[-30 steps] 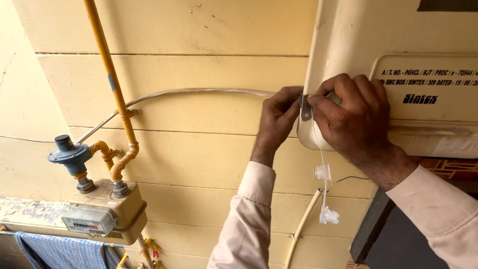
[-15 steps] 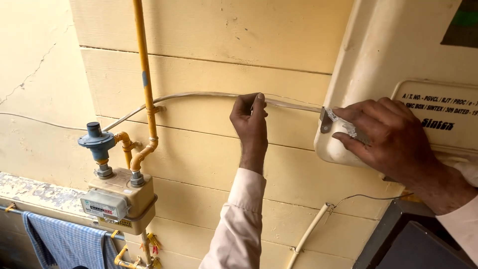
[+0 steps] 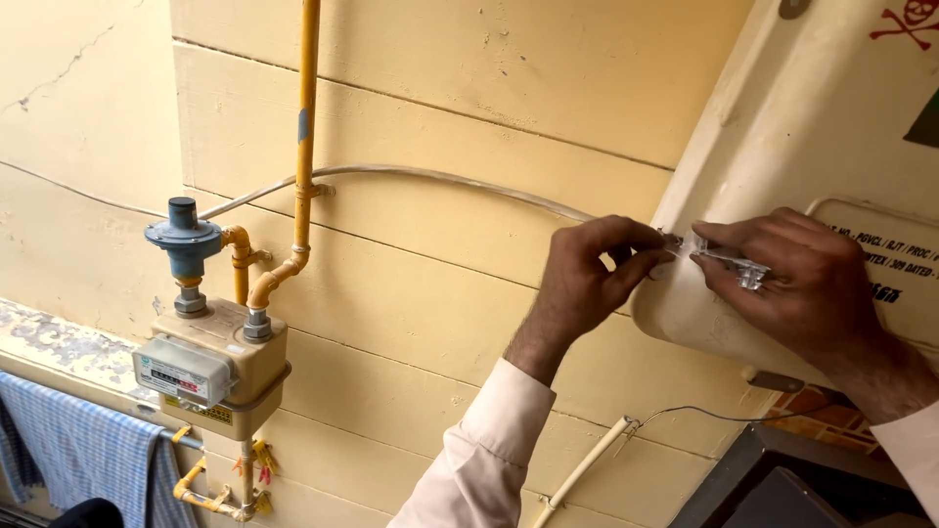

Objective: The recorder is applying a plastic security seal through the latch of an electrical meter box.

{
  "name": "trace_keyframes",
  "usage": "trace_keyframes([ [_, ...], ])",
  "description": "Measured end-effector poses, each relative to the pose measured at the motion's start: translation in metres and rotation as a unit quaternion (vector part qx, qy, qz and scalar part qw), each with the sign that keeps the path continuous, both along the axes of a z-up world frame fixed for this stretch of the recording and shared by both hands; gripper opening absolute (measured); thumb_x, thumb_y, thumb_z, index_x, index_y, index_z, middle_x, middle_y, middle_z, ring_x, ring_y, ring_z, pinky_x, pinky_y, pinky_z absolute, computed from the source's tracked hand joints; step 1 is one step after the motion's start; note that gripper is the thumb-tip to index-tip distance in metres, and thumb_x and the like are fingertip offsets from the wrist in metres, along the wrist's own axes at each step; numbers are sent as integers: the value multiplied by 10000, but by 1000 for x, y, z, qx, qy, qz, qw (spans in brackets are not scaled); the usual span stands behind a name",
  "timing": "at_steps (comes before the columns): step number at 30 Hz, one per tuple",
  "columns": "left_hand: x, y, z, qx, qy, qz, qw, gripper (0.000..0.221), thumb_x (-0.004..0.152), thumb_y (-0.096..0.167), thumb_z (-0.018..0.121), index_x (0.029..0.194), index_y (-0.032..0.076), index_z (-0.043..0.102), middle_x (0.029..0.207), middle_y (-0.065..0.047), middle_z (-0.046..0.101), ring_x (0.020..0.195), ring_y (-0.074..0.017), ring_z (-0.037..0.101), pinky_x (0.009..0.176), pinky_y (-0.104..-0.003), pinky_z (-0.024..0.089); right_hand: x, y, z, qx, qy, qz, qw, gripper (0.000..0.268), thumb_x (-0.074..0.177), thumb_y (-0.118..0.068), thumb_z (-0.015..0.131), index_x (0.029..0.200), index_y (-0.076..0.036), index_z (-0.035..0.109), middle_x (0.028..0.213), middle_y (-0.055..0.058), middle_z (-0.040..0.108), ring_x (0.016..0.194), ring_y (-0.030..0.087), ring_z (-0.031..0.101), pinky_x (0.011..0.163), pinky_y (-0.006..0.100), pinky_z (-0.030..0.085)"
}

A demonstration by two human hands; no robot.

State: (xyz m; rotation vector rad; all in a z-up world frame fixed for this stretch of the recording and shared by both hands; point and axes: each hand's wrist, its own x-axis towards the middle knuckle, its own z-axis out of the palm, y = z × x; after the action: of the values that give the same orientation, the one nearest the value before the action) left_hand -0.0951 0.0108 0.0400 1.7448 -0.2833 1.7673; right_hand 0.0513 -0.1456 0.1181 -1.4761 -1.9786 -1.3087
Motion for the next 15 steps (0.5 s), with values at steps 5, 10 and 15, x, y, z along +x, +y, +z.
trace_keyframes([
  [5, 17, -2, -14, 39, 5, -9, 999, 109, 937, 49, 755, 1041, 78, 766, 943, -40, 751, 803, -102, 715, 754, -245, 612, -2, -8, 7, -32, 36, 7, 999, 292, 839, -144, 831, 1124, -105, 779, 982, 58, 780, 861, 178, 749, 746, 311, 611],
  [10, 20, -22, -12, -40, -81, 13, 996, 103, 938, 82, 758, 1006, 37, 694, 890, -46, 736, 618, -82, 597, 623, -256, 524, -13, -8, 12, -24, 25, -6, 999, 303, 846, -128, 832, 1136, -63, 776, 992, 94, 785, 829, 186, 762, 716, 295, 608],
  [15, 34, -26, -23, -43, -107, -34, 993, 131, 982, 74, 694, 1068, 27, 608, 922, -38, 722, 656, -39, 597, 610, -212, 529, -15, -7, 14, -33, 60, -8, 998, 299, 839, -85, 818, 1129, -29, 772, 944, 137, 779, 794, 191, 763, 665, 297, 612],
])
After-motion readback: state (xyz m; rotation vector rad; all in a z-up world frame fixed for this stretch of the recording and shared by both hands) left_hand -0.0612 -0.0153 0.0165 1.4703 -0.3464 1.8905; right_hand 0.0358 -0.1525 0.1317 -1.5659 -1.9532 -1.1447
